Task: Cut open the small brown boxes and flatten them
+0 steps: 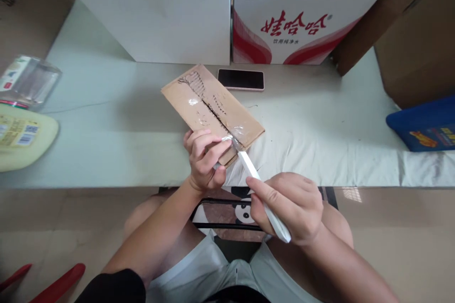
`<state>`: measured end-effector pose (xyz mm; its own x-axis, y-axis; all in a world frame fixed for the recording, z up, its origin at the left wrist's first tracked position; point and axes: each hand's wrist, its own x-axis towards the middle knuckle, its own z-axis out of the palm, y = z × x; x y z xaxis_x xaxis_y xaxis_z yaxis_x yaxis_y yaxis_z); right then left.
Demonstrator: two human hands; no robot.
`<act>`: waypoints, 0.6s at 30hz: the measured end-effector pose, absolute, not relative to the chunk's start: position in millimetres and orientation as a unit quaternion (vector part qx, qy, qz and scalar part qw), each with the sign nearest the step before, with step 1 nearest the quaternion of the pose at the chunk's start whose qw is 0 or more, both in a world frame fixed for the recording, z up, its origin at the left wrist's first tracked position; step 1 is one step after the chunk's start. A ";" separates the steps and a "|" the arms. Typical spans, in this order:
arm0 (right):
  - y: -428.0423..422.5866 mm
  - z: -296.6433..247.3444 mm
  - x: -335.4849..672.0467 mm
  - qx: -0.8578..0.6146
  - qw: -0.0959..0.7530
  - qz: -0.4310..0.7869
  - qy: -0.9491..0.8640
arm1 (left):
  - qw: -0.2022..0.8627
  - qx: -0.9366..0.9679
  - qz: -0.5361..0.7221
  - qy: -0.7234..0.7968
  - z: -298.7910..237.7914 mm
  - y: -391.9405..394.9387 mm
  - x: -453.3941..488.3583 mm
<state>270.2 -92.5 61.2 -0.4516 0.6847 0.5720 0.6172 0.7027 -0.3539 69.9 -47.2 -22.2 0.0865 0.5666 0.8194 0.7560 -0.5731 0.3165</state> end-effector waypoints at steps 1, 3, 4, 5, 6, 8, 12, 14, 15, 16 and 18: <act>-92.6 61.4 270.2 -0.379 0.358 0.042 -0.852 | 0.091 -0.732 -0.500 -0.454 -23.0 -47.3 69.7; -90.8 58.5 268.9 -0.372 0.368 0.034 -0.851 | 0.082 -0.732 -0.502 -0.454 -24.4 -47.3 69.6; -89.1 56.0 268.0 -0.369 0.375 0.036 -0.850 | 0.076 -0.731 -0.506 -0.452 -24.8 -47.2 69.8; -87.1 53.2 267.3 -0.370 0.383 0.041 -0.845 | 0.073 -0.729 -0.512 -0.449 -25.1 -47.0 70.2; -85.0 50.6 267.0 -0.372 0.391 0.049 -0.840 | 0.071 -0.728 -0.517 -0.445 -25.2 -46.7 70.6; -81.4 47.4 268.6 -0.376 0.404 0.066 -0.831 | 0.074 -0.725 -0.525 -0.440 -25.0 -45.9 71.7; -78.3 49.3 277.7 -0.353 0.431 0.068 -0.828 | 0.081 -0.723 -0.530 -0.436 -24.3 -44.2 72.9; -77.0 50.7 280.2 -0.322 0.457 0.066 -0.826 | 0.080 -0.722 -0.534 -0.434 -24.3 -43.8 72.9; -75.9 50.5 280.0 -0.308 0.471 0.068 -0.824 | 0.079 -0.721 -0.535 -0.433 -24.4 -43.8 72.8; -74.5 49.8 279.0 -0.296 0.481 0.072 -0.822 | 0.077 -0.720 -0.537 -0.433 -24.6 -43.9 72.7; -71.5 46.7 275.9 -0.286 0.486 0.085 -0.822 | 0.071 -0.719 -0.538 -0.433 -25.2 -44.4 72.7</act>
